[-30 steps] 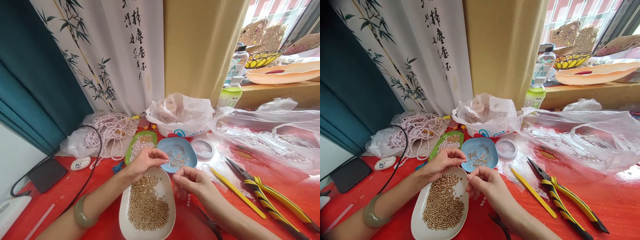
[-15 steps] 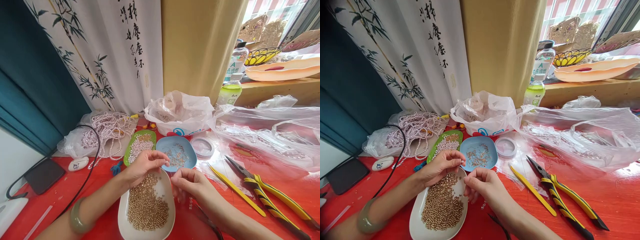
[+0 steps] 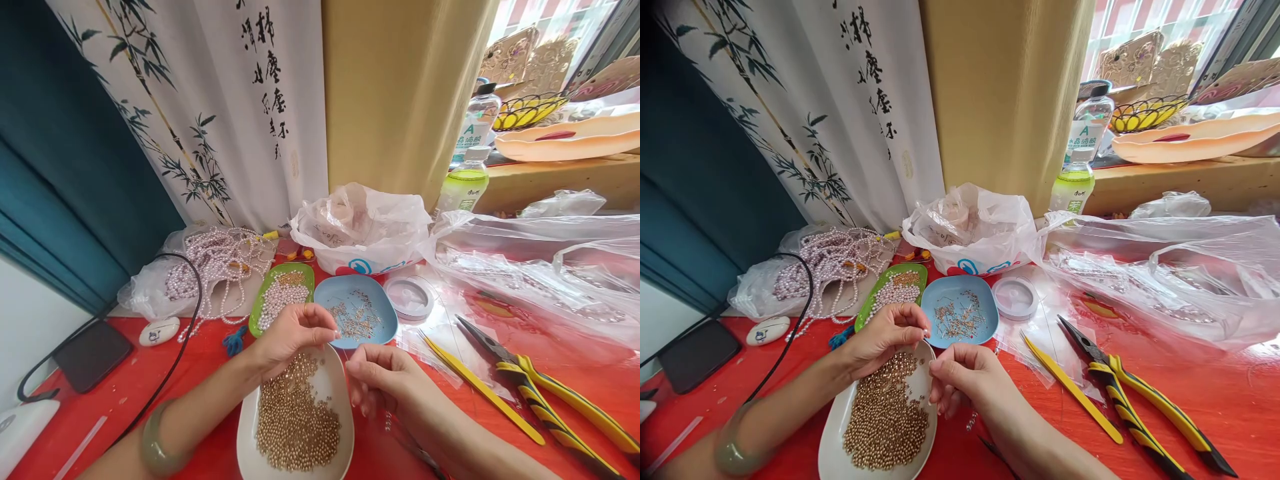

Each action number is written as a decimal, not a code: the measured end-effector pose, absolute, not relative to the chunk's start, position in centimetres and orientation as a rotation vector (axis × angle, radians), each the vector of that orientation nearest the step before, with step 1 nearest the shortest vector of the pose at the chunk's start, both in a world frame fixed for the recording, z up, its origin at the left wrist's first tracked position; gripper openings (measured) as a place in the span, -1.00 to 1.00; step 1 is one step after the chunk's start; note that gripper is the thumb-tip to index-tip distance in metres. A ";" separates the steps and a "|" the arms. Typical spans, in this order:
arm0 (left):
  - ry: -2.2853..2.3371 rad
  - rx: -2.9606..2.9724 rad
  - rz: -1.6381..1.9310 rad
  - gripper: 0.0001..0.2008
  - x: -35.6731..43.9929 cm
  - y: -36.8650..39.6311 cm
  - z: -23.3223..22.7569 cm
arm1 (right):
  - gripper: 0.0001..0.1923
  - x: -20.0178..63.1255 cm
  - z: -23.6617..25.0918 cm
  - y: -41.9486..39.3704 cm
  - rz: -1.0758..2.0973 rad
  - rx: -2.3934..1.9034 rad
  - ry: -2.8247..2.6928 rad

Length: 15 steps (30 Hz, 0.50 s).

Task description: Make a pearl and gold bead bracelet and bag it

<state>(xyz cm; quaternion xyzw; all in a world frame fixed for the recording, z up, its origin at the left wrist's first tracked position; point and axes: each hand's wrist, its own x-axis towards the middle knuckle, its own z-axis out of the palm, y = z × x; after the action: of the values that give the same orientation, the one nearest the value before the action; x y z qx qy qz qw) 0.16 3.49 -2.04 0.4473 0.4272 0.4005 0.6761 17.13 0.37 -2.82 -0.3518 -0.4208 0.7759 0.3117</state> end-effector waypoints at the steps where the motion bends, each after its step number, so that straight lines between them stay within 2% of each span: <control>1: 0.963 1.004 0.902 -0.86 0.2 3.5 -2.1 | -0.75 17.1 -2.8 0.3 2.048 -0.932 -1.104; 15: 0.958 1.025 0.901 -0.87 0.2 3.3 -2.1 | -0.73 16.8 -3.0 0.4 2.062 -0.938 -1.056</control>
<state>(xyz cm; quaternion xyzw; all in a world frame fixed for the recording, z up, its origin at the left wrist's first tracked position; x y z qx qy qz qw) 0.18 3.33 -2.08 0.4552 0.4254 0.4003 0.6720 16.82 0.43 -2.95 -0.3562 -0.4009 0.7828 0.3156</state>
